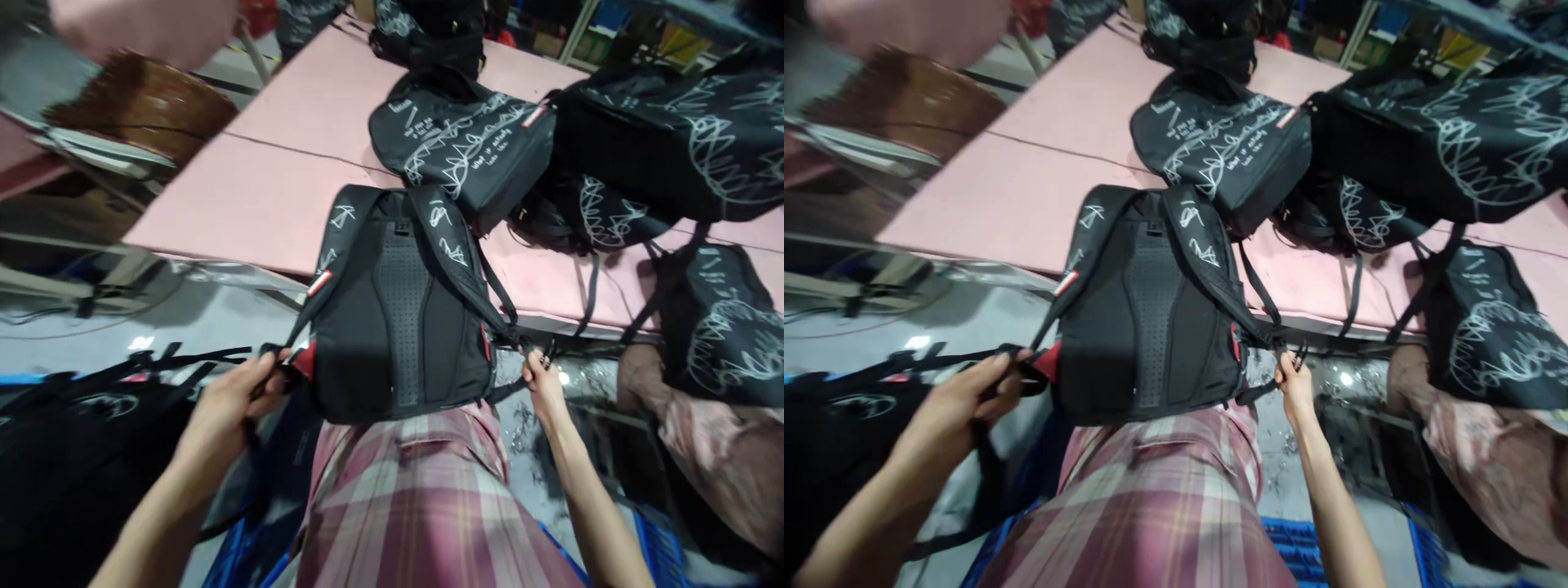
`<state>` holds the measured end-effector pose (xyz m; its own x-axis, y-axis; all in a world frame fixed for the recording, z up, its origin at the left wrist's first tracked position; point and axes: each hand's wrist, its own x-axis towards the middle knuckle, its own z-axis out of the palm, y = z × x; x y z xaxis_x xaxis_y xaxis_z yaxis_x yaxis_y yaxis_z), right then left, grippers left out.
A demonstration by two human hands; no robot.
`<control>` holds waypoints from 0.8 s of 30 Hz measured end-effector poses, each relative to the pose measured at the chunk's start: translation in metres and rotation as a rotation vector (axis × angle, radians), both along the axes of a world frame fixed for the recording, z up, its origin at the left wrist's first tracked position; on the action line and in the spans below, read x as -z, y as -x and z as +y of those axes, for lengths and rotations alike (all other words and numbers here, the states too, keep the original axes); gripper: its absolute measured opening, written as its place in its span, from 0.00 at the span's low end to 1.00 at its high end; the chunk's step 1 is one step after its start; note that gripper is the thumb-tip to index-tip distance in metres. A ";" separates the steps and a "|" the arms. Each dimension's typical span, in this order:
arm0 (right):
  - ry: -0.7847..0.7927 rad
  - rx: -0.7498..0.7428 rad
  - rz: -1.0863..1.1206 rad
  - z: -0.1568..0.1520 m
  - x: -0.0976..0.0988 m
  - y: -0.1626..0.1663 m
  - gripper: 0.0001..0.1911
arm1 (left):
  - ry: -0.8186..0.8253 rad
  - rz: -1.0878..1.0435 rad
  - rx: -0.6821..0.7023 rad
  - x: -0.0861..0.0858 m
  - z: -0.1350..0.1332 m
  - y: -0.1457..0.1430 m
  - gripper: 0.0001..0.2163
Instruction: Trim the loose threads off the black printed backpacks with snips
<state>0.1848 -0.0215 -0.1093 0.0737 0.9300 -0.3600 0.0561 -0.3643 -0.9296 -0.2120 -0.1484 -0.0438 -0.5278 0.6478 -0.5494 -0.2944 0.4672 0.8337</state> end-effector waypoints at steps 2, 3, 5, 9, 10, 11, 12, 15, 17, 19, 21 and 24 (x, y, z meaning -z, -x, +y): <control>0.014 0.005 -0.069 -0.002 0.006 -0.010 0.18 | 0.224 0.424 0.116 0.006 -0.020 0.014 0.09; 0.016 -0.001 -0.114 -0.006 0.005 -0.015 0.17 | 0.308 0.627 0.146 0.009 -0.029 0.020 0.10; -0.058 -0.006 -0.313 -0.019 -0.003 -0.022 0.15 | 0.356 0.992 0.230 0.018 -0.045 0.028 0.18; -0.369 -0.142 -0.767 -0.061 -0.017 -0.002 0.13 | -0.080 1.425 0.591 0.050 -0.054 0.019 0.35; -0.384 -0.228 -0.783 -0.071 -0.017 0.009 0.13 | -0.177 1.447 0.683 0.059 -0.050 0.014 0.37; -0.369 -0.311 -0.793 -0.080 -0.016 0.020 0.13 | -0.239 1.473 0.746 0.067 -0.046 0.009 0.38; -0.341 -0.373 -0.810 -0.087 -0.015 0.032 0.14 | -0.264 1.504 0.786 0.074 -0.040 0.005 0.39; -0.292 -0.444 -0.915 -0.097 -0.009 0.053 0.16 | -0.310 1.537 0.824 0.085 -0.025 0.001 0.40; -0.304 -0.475 -0.964 -0.096 -0.008 0.053 0.17 | -0.335 1.512 0.841 0.087 -0.021 0.002 0.40; -0.326 -0.471 -1.029 -0.091 -0.010 0.043 0.17 | -0.373 1.480 0.839 0.087 -0.021 0.000 0.41; -0.347 -0.430 -1.125 -0.084 -0.015 0.032 0.18 | -0.418 1.452 0.819 0.089 -0.023 -0.005 0.41; -0.384 -0.430 -1.195 -0.076 -0.026 0.026 0.17 | -0.473 1.435 0.768 0.094 -0.026 -0.014 0.38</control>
